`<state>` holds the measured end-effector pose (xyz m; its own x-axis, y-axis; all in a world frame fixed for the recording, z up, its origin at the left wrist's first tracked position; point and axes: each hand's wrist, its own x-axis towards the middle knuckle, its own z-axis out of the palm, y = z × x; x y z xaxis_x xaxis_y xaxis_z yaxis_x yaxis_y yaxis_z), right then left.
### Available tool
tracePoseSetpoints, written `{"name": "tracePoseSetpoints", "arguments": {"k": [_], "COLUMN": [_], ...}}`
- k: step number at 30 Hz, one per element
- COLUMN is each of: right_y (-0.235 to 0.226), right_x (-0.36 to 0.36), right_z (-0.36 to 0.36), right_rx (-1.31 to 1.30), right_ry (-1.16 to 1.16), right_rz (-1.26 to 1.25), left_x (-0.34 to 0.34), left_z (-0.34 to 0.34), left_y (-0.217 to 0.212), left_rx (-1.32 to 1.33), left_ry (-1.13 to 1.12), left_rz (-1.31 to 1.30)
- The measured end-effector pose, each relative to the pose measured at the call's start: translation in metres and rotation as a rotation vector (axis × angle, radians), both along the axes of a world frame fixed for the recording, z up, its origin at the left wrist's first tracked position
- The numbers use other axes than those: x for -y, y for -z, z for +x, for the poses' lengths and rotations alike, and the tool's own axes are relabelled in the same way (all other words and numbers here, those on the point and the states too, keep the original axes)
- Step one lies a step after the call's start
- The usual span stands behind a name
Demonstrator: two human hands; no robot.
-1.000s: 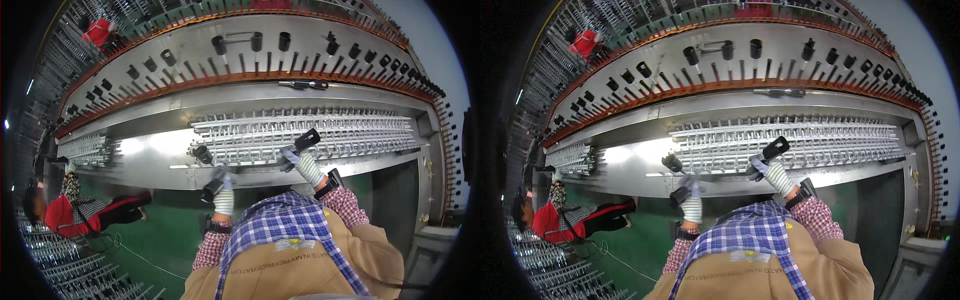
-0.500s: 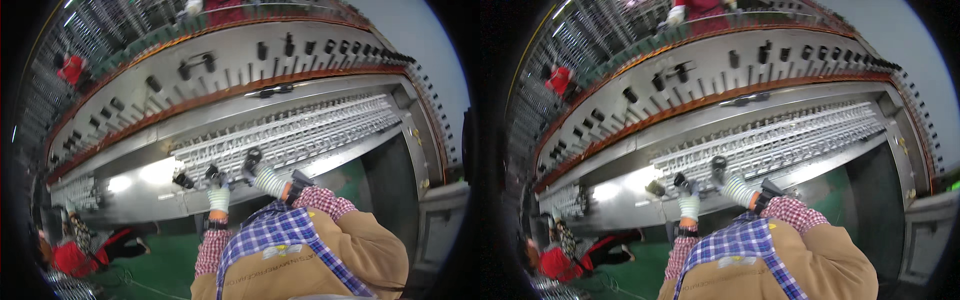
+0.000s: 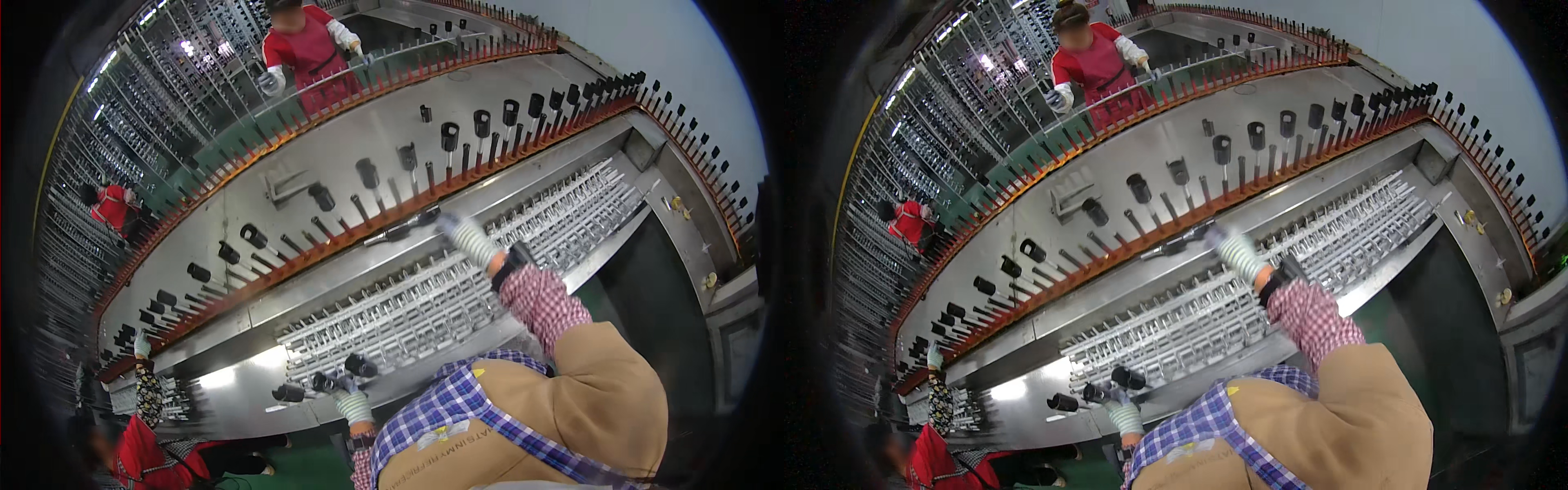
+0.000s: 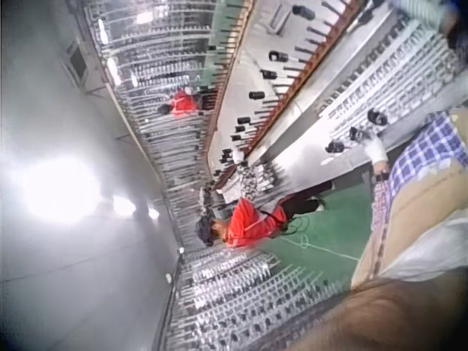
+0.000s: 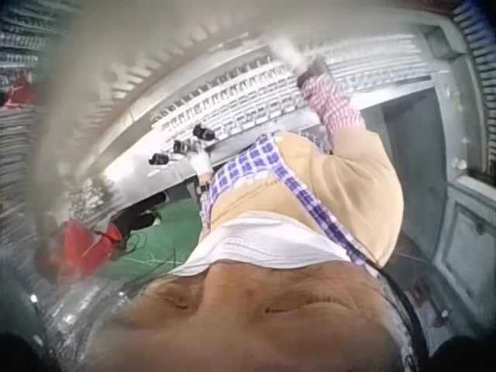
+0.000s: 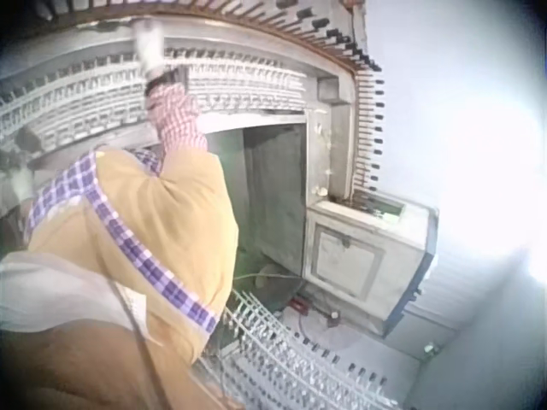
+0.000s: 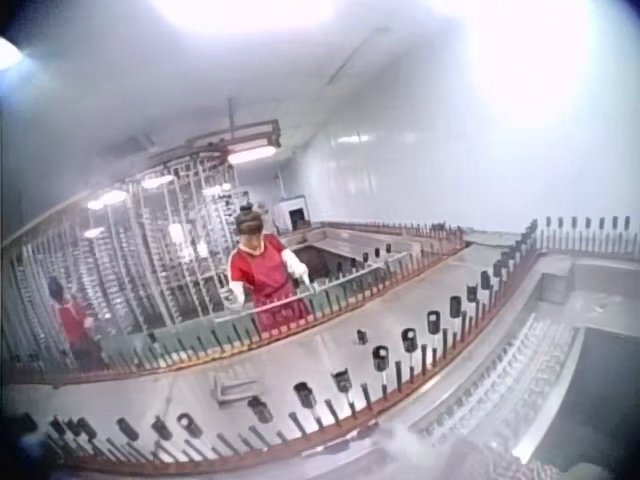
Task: Hanging black cylindrical parts onto a moving rack system in a manufacturing facility.
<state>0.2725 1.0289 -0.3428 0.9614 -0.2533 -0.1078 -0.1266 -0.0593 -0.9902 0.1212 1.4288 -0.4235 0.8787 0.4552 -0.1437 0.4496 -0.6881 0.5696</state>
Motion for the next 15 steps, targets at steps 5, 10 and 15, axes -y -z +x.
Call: {"name": "tracePoseSetpoints", "arguments": {"k": [5,10,15], "right_y": [0.005,-0.02,-0.043], "right_x": [0.087,0.08,0.181], "right_z": [0.103,0.144,0.06], "right_rx": [0.276,0.1,-0.125], "right_ry": [0.23,0.04,0.246], "right_rz": [-0.332,-0.527,-0.454], "left_x": [-0.004,-0.069,-0.065], "left_z": [0.008,0.016,0.021], "left_y": [0.026,0.127,0.118], "left_rx": [0.026,0.028,0.115], "left_ry": [0.294,0.108,-0.125], "left_rz": [0.532,0.155,-0.61]}}
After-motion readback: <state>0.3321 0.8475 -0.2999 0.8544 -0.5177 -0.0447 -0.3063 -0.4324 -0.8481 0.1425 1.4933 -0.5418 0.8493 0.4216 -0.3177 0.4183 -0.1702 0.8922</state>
